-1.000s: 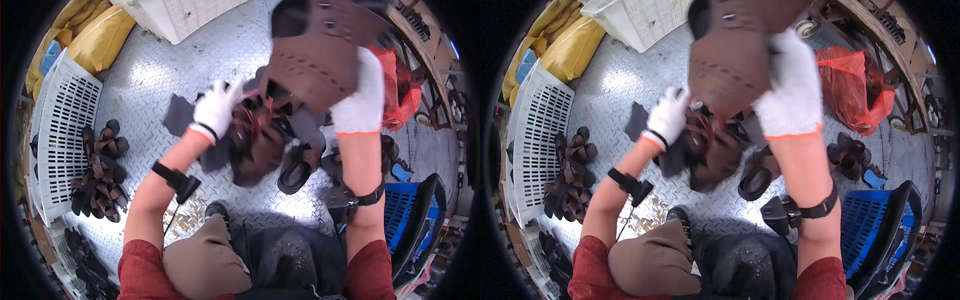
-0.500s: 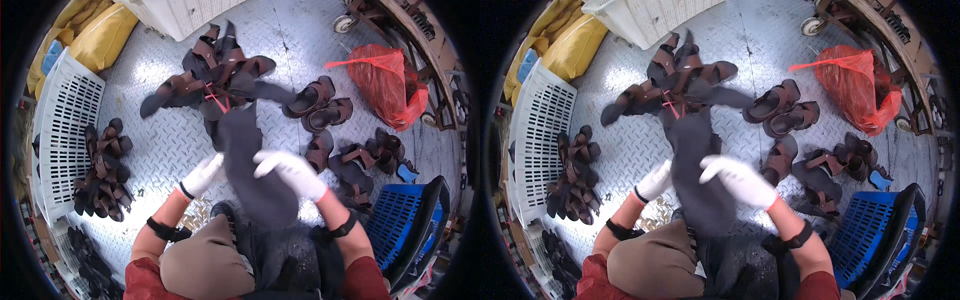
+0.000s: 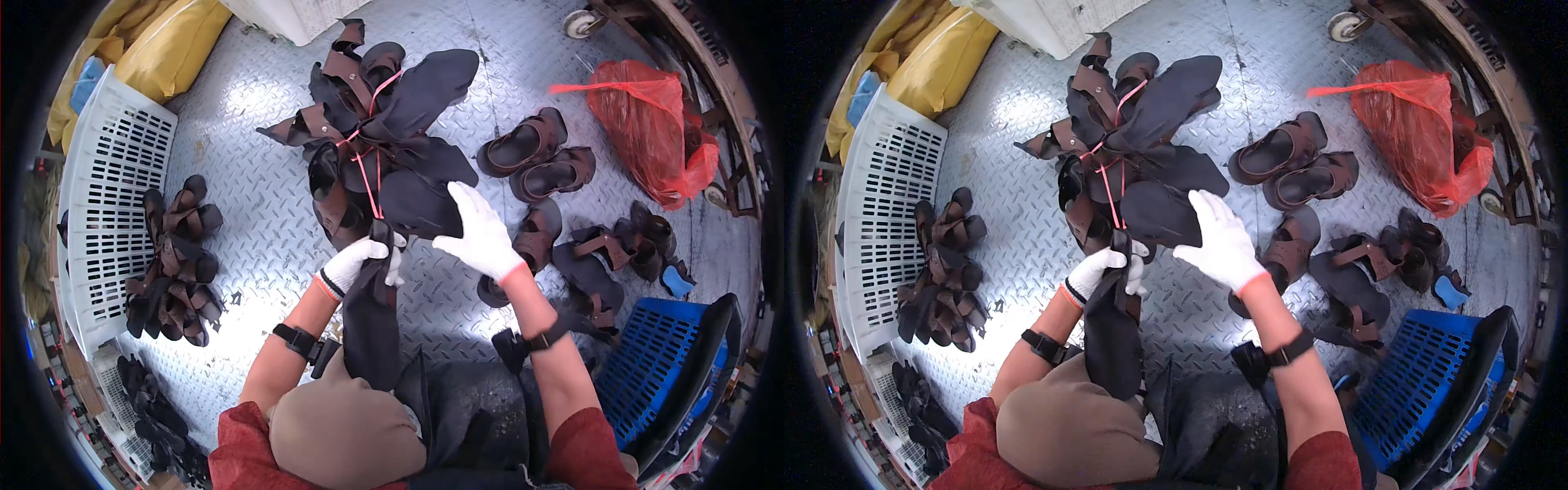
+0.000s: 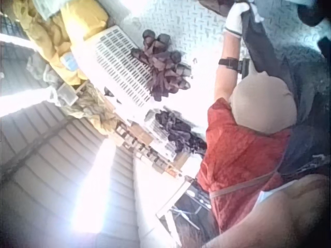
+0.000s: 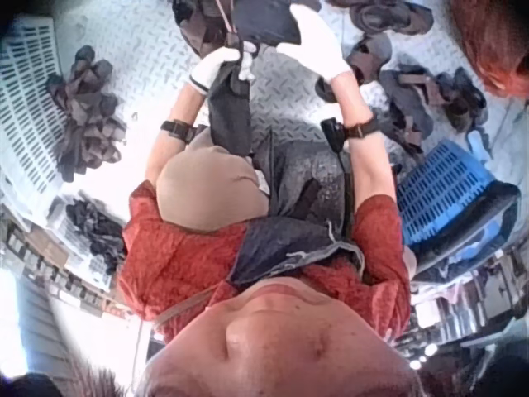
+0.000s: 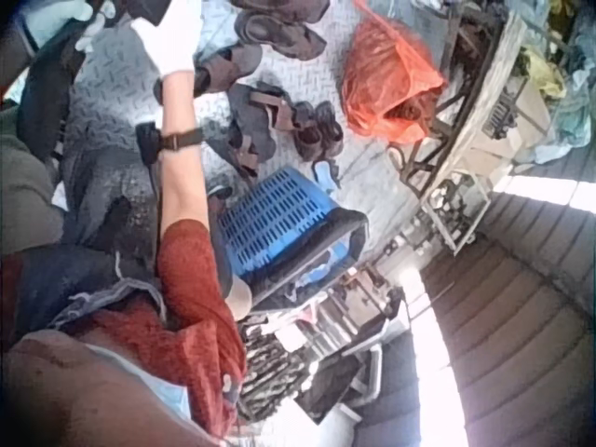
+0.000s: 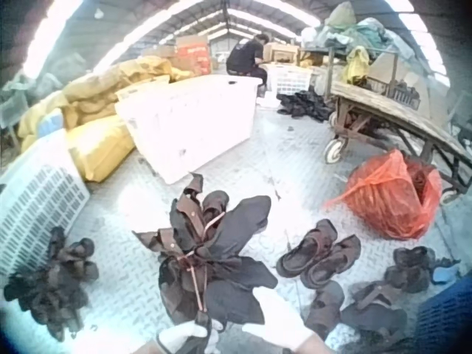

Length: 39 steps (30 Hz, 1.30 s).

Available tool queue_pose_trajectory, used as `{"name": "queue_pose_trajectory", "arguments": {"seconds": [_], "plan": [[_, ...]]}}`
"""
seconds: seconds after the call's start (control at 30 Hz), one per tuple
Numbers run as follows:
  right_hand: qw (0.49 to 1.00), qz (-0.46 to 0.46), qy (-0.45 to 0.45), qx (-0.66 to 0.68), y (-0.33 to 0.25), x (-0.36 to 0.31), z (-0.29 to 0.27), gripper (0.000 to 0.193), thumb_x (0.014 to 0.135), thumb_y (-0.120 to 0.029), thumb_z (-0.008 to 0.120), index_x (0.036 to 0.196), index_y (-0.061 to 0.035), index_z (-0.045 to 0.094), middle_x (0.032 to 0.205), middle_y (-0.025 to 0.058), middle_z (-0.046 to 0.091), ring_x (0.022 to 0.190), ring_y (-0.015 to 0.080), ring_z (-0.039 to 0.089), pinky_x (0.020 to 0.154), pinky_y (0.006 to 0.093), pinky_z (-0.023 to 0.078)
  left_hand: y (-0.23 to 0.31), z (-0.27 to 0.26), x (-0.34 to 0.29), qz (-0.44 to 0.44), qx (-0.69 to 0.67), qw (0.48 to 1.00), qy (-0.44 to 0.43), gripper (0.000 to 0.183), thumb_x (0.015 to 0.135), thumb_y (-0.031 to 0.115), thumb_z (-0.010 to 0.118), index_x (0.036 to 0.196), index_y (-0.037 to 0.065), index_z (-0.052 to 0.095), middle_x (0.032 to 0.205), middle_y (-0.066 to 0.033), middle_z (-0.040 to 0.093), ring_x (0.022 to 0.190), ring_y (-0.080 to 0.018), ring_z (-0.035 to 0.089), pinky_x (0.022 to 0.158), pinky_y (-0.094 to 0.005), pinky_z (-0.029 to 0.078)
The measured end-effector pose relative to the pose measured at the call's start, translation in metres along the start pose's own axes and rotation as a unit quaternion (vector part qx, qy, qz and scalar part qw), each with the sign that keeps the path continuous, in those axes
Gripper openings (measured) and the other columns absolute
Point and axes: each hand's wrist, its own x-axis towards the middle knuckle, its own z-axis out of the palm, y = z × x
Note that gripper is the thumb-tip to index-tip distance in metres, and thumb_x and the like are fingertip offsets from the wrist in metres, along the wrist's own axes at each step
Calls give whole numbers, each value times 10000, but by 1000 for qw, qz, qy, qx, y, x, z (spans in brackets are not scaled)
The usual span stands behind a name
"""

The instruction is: Sort and bundle shoe upper components by size and pair in a manufacturing facility.

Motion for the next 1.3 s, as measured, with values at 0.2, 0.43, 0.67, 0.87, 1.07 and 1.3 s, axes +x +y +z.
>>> {"name": "queue_pose_trajectory", "arguments": {"seconds": [0.2,0.43,0.67,0.87,1.07,1.3], "plan": [[960,143,-221,91,-12,11,3,767,692,-278,697,1383,-92,420,1116,240,633,1024,398,616,878,447,496,4,7,-2,-42,98,991,82,650,838,223,667,1386,55,362,1159,-148,585,949,-292,646,952,-468,482],[974,35,-203,91,-77,-63,3,681,726,-150,641,1339,-2,383,831,189,625,771,368,647,703,492,511,8,6,22,67,36,997,-33,860,858,368,711,1502,73,224,1252,-202,568,1164,-305,574,1027,-467,438],[920,113,-318,199,-88,-81,14,873,841,-465,651,1429,52,266,1171,290,557,1098,443,555,936,481,461,-10,13,37,57,110,976,177,186,857,86,537,1025,28,593,675,-47,524,649,-182,533,771,-410,529],[921,168,-252,245,-52,-79,-6,711,896,-457,599,1416,-31,371,1315,259,490,1210,427,499,1014,463,422,-8,-2,36,62,73,977,192,231,841,85,526,1062,35,571,648,-30,476,606,-181,520,740,-408,538],[913,177,-245,272,-41,-77,-12,604,884,-373,595,1363,-40,442,1275,230,533,1193,399,520,1007,453,425,-9,-4,38,74,106,989,77,327,841,144,536,1155,52,545,611,0,376,543,-140,400,671,-366,511],[961,167,-133,176,-6,-62,-17,579,890,-360,594,1347,-21,488,1347,205,524,1266,354,495,1050,423,414,-8,22,26,53,182,981,39,338,846,138,581,1151,2,531,716,-19,489,604,-137,469,716,-358,535]]}}
